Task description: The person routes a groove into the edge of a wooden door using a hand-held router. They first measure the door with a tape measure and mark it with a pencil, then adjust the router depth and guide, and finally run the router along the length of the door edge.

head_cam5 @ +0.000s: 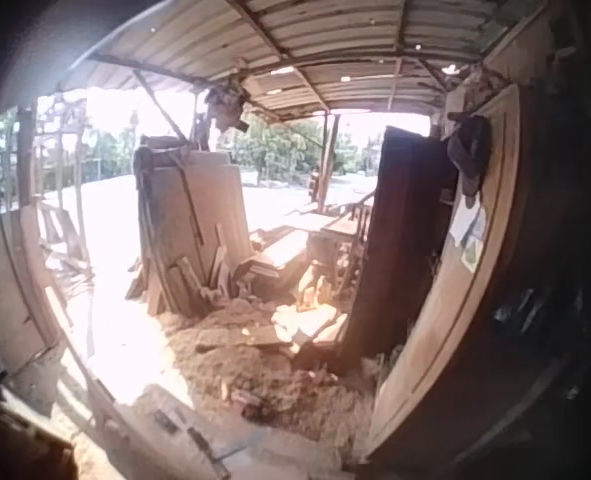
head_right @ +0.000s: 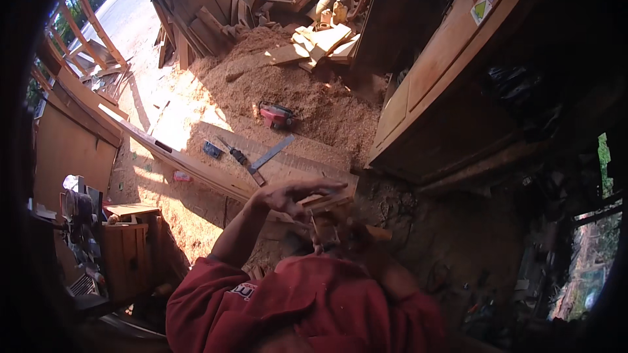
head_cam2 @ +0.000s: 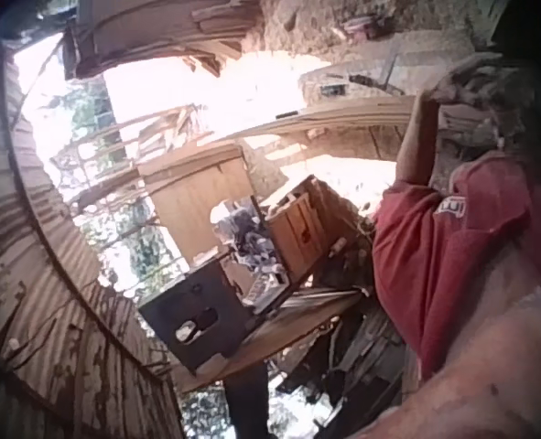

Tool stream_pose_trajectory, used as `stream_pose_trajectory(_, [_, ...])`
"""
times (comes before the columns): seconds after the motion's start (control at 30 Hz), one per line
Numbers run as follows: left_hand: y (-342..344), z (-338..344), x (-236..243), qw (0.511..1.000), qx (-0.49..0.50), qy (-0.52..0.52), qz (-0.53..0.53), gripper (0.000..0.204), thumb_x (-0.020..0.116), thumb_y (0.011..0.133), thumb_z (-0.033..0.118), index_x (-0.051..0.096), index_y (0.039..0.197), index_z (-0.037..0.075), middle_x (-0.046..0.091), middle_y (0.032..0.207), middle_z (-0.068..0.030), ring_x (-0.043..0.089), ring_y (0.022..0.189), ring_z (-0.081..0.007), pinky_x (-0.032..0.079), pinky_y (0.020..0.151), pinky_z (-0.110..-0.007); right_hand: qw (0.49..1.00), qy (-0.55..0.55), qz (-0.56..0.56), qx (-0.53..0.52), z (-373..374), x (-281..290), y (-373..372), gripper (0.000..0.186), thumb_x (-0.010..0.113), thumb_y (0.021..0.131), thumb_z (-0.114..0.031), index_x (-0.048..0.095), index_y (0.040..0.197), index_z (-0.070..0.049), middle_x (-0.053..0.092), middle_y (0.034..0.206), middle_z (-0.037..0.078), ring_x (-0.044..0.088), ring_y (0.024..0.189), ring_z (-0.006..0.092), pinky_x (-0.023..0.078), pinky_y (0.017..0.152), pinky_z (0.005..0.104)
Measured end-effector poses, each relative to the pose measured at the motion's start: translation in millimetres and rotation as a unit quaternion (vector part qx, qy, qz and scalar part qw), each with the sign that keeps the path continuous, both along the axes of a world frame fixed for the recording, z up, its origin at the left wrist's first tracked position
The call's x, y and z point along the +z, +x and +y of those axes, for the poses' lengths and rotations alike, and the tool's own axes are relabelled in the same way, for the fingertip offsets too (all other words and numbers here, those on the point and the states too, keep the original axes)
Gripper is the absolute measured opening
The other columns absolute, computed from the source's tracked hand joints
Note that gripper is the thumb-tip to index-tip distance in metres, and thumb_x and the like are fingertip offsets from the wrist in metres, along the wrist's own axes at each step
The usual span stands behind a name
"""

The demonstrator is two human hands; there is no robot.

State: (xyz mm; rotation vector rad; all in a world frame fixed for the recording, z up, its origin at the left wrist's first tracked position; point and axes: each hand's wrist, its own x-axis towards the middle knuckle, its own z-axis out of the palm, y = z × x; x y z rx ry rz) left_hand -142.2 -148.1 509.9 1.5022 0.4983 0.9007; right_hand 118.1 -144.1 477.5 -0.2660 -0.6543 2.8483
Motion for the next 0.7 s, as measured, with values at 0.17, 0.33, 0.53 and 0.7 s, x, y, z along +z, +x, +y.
stream_pose_trajectory(0.17, [-53, 55, -121, 0.860, 0.375, -0.281, -0.201, 0.058, 0.067, 0.091, 0.028, 0.046, 0.140, 0.007, 0.052, 0.138, -0.0145, 0.058, 0.118, -0.0272, 0.047, 0.097, -0.043, 0.991, 0.035, -0.009, -0.131, 55, -39, 54, 0.087, 0.066, 0.083, -0.062, 0.042, 0.138, 0.001, 0.058, 0.115, 0.021, 0.063, 0.100, 0.0341, 0.051, 0.090, 0.0470])
stream_pose_trajectory(0.33, [-48, 99, -246, 0.637, 0.541, -0.522, -0.170, 0.044, 0.059, 0.093, 0.024, 0.050, 0.131, 0.003, 0.059, 0.121, -0.0150, 0.063, 0.103, -0.0292, 0.054, 0.083, -0.043, 0.962, 0.013, -0.041, -0.268, 71, -38, 133, 0.084, 0.066, 0.082, -0.063, 0.045, 0.138, -0.005, 0.056, 0.120, 0.021, 0.060, 0.107, 0.0338, 0.048, 0.091, 0.0474])
stream_pose_trajectory(0.53, [8, 125, -336, 0.711, 0.415, -0.483, 0.298, 0.032, 0.061, 0.090, 0.030, 0.063, 0.099, -0.001, 0.069, 0.094, -0.0164, 0.071, 0.074, -0.0278, 0.055, 0.057, -0.040, 0.876, 0.074, -0.149, -0.452, 97, -88, 196, 0.080, 0.081, 0.076, -0.044, 0.047, 0.139, -0.007, 0.058, 0.132, 0.015, 0.057, 0.121, 0.0297, 0.050, 0.099, 0.0444])
stream_pose_trajectory(0.7, [53, 152, -419, 0.666, 0.321, -0.496, 0.455, 0.039, 0.067, 0.085, 0.038, 0.066, 0.086, 0.000, 0.071, 0.088, -0.0163, 0.071, 0.069, -0.0267, 0.054, 0.055, -0.040, 0.854, 0.072, -0.257, -0.447, 110, -124, 252, 0.084, 0.077, 0.077, -0.050, 0.045, 0.137, 0.000, 0.059, 0.127, 0.014, 0.060, 0.116, 0.0287, 0.049, 0.099, 0.0427])
